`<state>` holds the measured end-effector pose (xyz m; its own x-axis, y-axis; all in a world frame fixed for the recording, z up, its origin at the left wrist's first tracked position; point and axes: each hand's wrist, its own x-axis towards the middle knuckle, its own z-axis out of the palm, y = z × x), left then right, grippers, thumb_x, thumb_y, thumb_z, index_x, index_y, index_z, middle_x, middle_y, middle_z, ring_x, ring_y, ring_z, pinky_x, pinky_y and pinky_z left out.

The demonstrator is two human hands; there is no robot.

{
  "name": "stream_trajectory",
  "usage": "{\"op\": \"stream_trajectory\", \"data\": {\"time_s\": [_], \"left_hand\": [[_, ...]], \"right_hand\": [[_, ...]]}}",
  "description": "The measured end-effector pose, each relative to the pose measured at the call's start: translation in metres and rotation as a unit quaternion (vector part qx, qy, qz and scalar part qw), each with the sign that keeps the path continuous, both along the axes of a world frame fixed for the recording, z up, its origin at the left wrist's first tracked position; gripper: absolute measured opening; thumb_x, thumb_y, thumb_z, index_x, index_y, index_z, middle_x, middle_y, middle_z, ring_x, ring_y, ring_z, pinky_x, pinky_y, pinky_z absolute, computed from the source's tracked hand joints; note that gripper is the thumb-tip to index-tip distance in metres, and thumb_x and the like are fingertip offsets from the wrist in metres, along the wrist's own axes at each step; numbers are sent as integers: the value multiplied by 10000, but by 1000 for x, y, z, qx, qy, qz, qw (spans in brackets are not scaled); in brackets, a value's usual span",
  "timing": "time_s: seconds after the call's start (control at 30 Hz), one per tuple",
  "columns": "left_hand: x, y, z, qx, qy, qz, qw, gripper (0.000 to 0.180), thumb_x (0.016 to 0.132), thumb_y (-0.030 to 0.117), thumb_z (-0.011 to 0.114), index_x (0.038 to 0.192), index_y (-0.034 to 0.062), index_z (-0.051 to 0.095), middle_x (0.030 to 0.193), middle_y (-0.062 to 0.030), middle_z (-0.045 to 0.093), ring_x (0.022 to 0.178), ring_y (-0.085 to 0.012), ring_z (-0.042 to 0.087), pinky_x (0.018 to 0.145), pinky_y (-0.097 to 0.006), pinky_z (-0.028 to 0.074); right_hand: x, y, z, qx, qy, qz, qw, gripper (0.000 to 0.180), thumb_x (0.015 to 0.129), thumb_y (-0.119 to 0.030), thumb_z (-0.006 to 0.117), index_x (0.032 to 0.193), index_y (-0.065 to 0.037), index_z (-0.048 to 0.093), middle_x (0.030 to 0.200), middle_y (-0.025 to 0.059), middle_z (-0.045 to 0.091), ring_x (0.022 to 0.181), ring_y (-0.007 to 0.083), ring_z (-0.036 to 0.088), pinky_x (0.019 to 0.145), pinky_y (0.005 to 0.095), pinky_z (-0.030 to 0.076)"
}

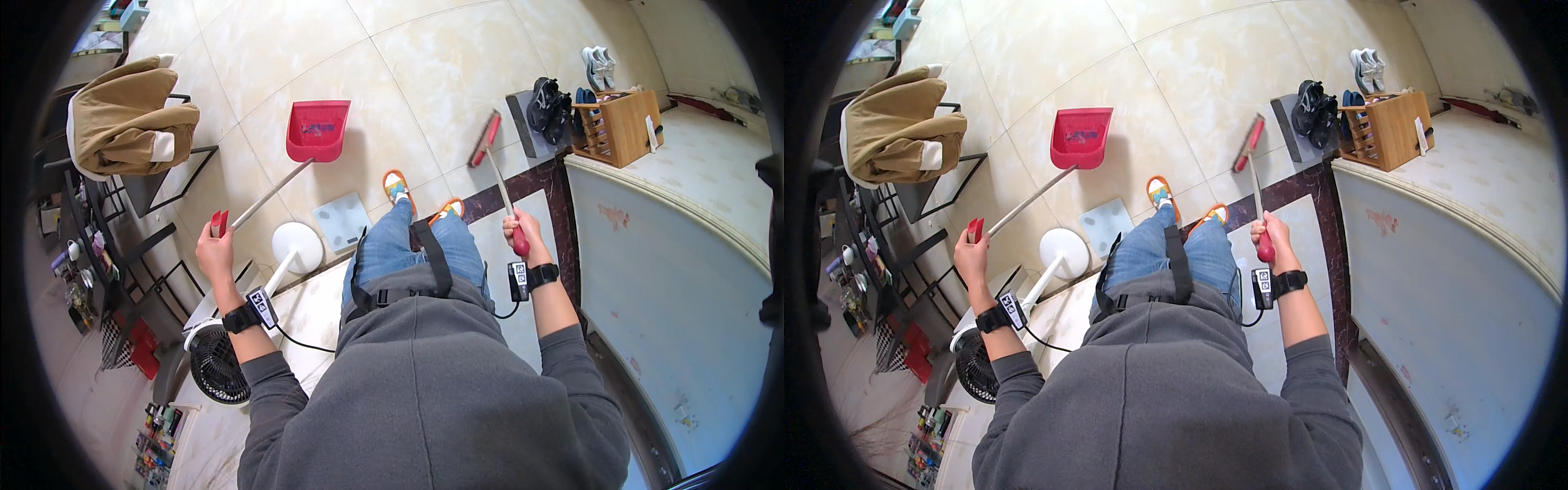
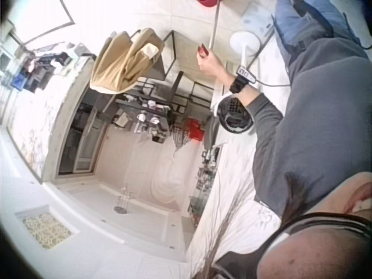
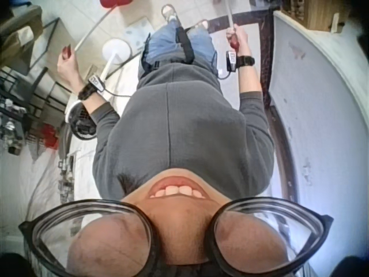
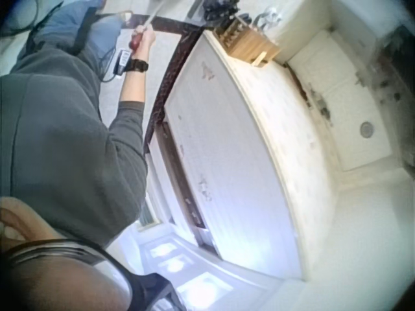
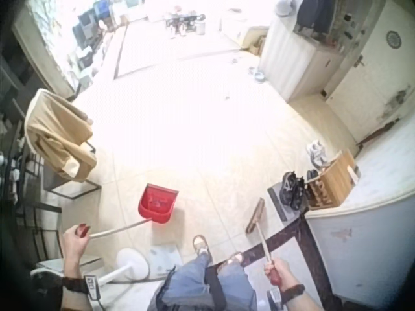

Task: The person sweeps a tiled floor using a broom and dustpan, moving debris into the dustpan. They reposition a small cushion and a plastic stool to access different areas, then continue sweeping across the room and into the hallway.

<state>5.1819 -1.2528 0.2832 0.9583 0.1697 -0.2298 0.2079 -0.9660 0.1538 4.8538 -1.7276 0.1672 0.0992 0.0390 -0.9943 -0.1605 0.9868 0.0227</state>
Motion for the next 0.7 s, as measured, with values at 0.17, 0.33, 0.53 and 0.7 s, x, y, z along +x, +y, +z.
{"op": "stream_trajectory", "data": {"time_s": [0.17, 0.33, 0.53, 0.7], "left_hand": [[-6, 18, -10, 7, 6, 9, 1000, 363, 651, 266, 680, 984, 131, 627, 742, -122, 635, 687, -266, 613, 620, -362, 462], [-12, 19, -8, 17, 11, 24, 1000, 363, 648, 261, 679, 981, 126, 628, 808, -121, 644, 747, -274, 618, 652, -358, 469], [-25, 6, 18, 28, 17, 72, 997, 357, 650, 253, 675, 977, 118, 626, 820, -130, 641, 757, -285, 617, 662, -363, 469], [-32, -8, 30, 46, -9, 60, 997, 364, 649, 244, 665, 983, 105, 621, 808, -143, 634, 751, -297, 611, 654, -367, 465]], "right_hand": [[34, 22, -61, -77, -1, 72, 994, 282, 868, -154, 296, 621, -49, 384, 493, 45, 401, 397, 190, 423, 370, 313, 358], [114, 78, -114, -17, -124, 71, 990, 190, 802, -54, 287, 645, -43, 394, 524, 36, 417, 401, 155, 414, 383, 272, 359], [255, 112, -113, -2, -98, 34, 995, 232, 847, -99, 258, 640, -44, 346, 484, 39, 353, 368, 167, 363, 353, 286, 348], [364, 121, -93, -43, -137, 49, 988, 132, 797, -58, 298, 732, -11, 404, 572, 96, 466, 435, 203, 459, 392, 318, 393]]}}
